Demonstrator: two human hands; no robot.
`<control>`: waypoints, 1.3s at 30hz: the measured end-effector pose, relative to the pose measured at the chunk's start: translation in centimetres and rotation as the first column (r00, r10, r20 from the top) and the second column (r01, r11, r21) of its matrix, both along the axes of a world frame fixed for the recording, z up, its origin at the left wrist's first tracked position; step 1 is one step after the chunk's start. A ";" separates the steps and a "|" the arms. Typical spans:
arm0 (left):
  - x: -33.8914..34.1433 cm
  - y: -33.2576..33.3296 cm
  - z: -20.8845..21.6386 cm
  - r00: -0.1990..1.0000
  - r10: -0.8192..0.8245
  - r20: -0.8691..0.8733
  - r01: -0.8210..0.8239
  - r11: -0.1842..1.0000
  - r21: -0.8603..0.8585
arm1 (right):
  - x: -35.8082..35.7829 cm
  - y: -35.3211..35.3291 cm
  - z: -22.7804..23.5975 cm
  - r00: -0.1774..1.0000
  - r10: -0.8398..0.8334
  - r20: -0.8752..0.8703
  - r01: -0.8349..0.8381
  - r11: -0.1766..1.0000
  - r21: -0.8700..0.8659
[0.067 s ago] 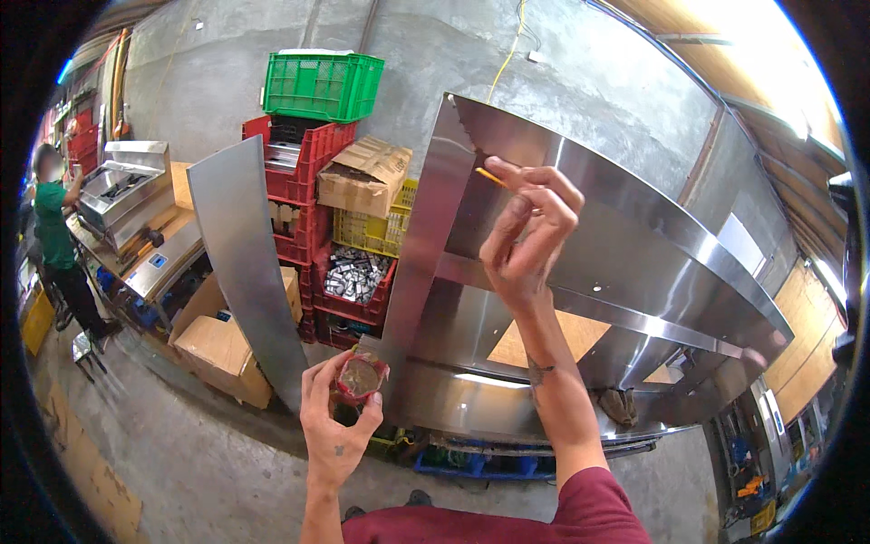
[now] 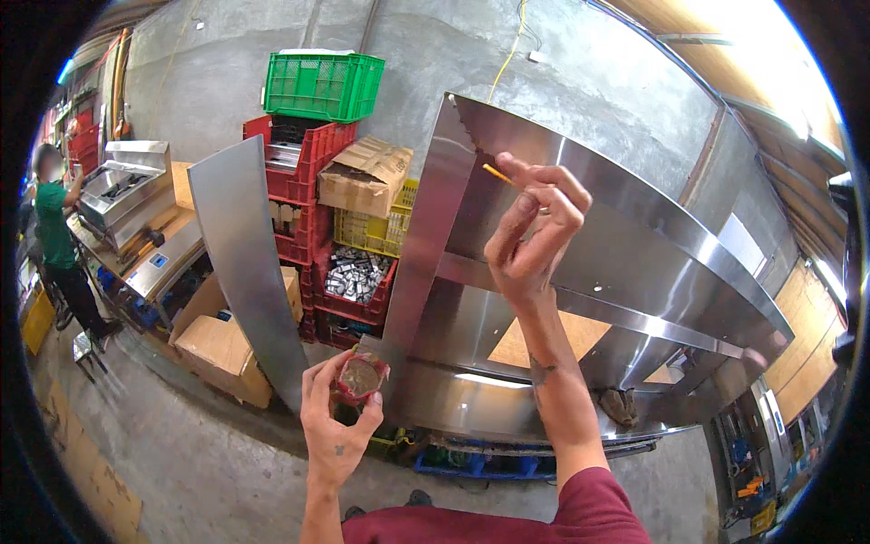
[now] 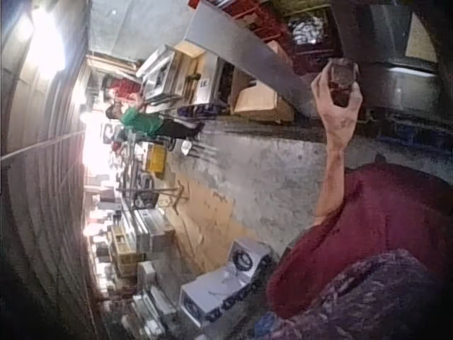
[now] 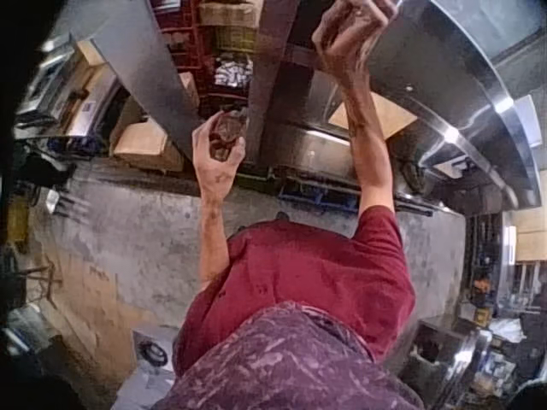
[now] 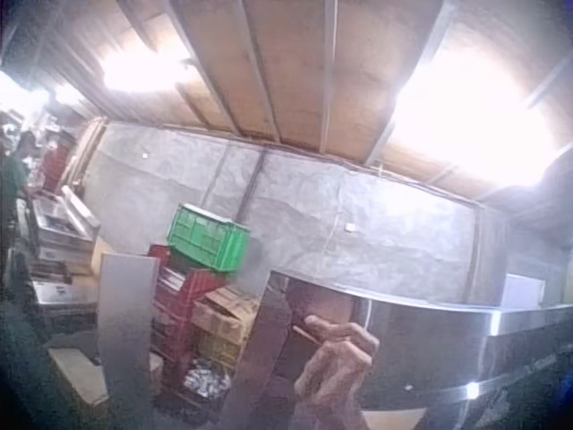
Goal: The person applies a substance from a small container onto a large stainless steel structure using a small brush. They repeatedly dip the brush into the container and apply the substance to specific areas of the metal surface.
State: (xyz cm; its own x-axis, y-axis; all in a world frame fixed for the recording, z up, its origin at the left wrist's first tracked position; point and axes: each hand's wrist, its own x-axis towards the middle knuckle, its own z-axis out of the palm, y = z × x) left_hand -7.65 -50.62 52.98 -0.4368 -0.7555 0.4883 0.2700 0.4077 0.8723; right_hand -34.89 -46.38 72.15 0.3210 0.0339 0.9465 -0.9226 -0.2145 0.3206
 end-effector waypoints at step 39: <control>-1.3 0.0 0.3 0.998 0.031 0.046 -0.025 0.992 -0.127 | -2.3 0.3 3.2 0.916 -0.390 -0.088 0.386 0.921 -0.058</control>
State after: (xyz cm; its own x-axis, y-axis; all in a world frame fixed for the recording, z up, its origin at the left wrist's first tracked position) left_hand -8.97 -50.64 53.30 -0.4414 -0.7011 0.5600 0.2163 0.5226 0.8247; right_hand -37.23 -46.07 75.32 0.4057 -0.0763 0.9108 -0.8951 0.1686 0.4128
